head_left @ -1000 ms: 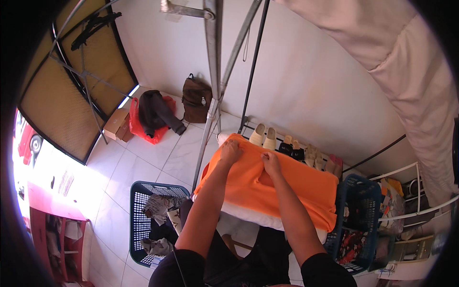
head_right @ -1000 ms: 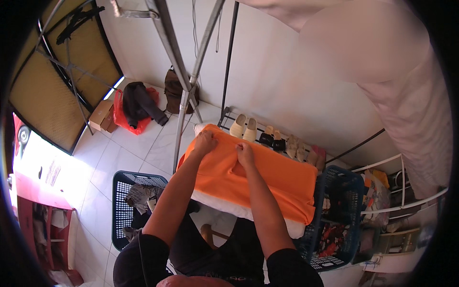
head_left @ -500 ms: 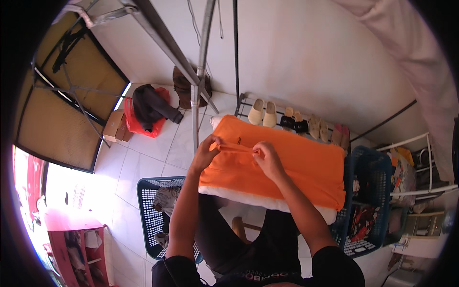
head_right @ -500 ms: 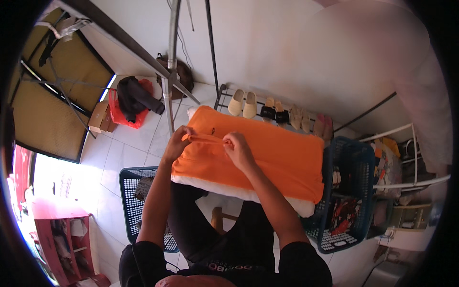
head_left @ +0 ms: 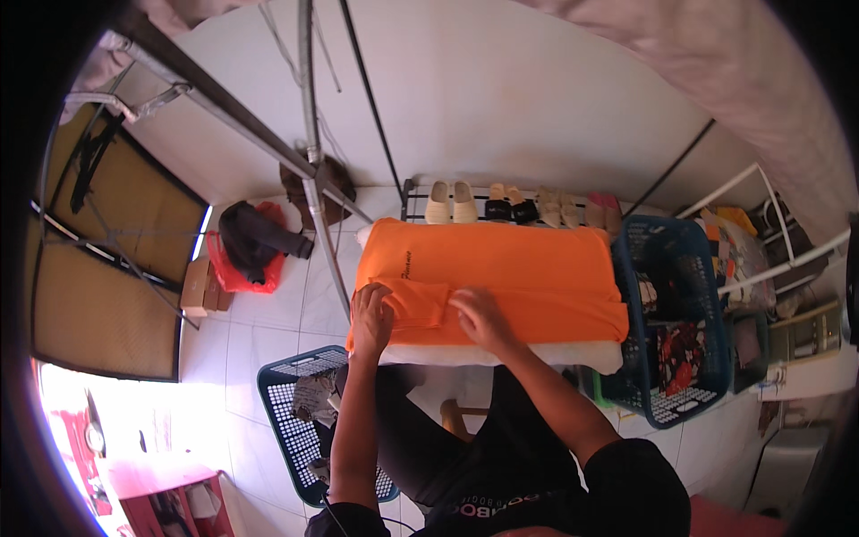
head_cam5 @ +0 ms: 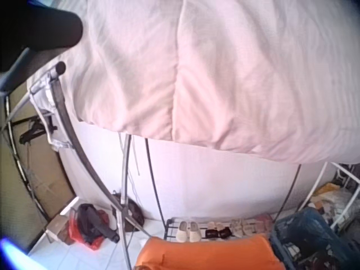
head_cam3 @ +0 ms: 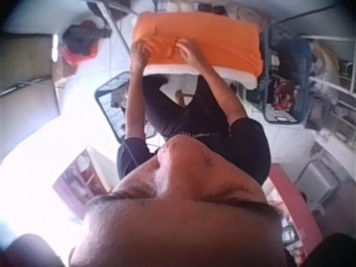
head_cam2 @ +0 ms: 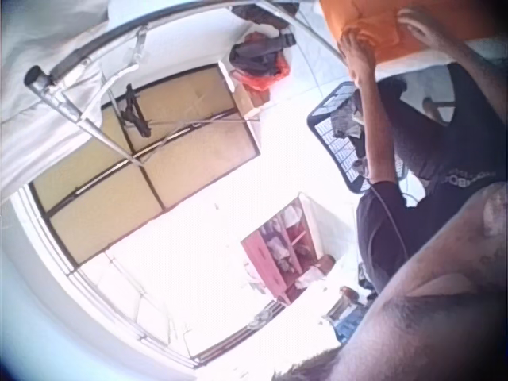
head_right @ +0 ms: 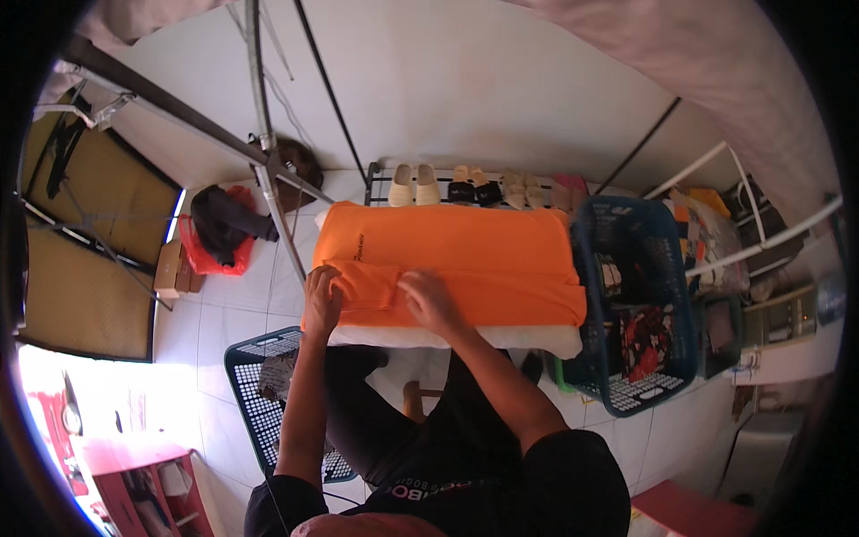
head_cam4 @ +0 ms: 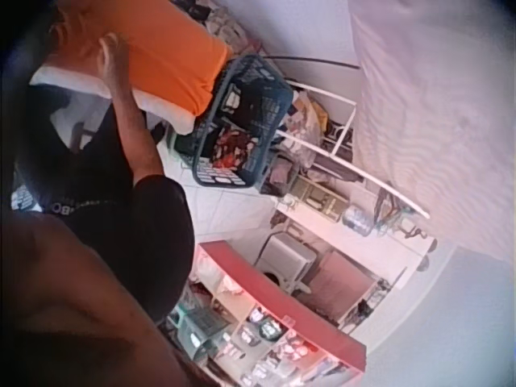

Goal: The person folds an orange t-shirt on a white cushion, then folds a white cloth with butterfly patterns. Both items are placed into a blue laundry basket.

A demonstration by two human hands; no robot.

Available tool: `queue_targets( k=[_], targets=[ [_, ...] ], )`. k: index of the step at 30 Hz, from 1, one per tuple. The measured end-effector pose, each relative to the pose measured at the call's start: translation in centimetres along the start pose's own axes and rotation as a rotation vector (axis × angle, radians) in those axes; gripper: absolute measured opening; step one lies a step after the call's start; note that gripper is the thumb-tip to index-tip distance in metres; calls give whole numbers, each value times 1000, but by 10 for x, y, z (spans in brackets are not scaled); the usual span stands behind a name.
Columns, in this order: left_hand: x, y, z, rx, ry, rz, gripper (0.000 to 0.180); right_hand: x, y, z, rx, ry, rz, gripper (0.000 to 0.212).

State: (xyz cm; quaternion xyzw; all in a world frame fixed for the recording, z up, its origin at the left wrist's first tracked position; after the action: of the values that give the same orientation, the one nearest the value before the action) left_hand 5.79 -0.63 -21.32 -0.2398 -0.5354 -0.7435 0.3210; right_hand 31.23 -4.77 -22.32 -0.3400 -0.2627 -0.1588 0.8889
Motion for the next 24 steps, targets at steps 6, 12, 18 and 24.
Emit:
queue_targets(
  k=[6,12,18,24],
  targets=[
    [-43,46,13,-205,-45,132,36,133,54,-84,-290,-56,-552,35],
    [-81,82,16,-174,-214,74,38,215,64,-147,-439,-288,-677,38],
    [-124,97,7,-274,-338,165,25,242,92,-161,-522,-275,-560,30],
    [-139,85,12,-119,-415,235,17,244,101,-161,-586,-294,-642,31]
  ],
)
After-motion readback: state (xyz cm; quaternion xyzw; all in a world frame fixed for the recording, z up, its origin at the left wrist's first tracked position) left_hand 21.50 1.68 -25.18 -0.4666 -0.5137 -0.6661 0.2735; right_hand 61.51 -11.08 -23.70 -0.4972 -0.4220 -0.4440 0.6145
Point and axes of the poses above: each hand's wrist, its own z-axis towards the middle knuckle, its own x-axis out of the back of the hand, y = z × x, the point moved 4 cm from there along z, towards the middle knuckle, and after that the axes turned 14 degrees about x, right-handed, at the moved point
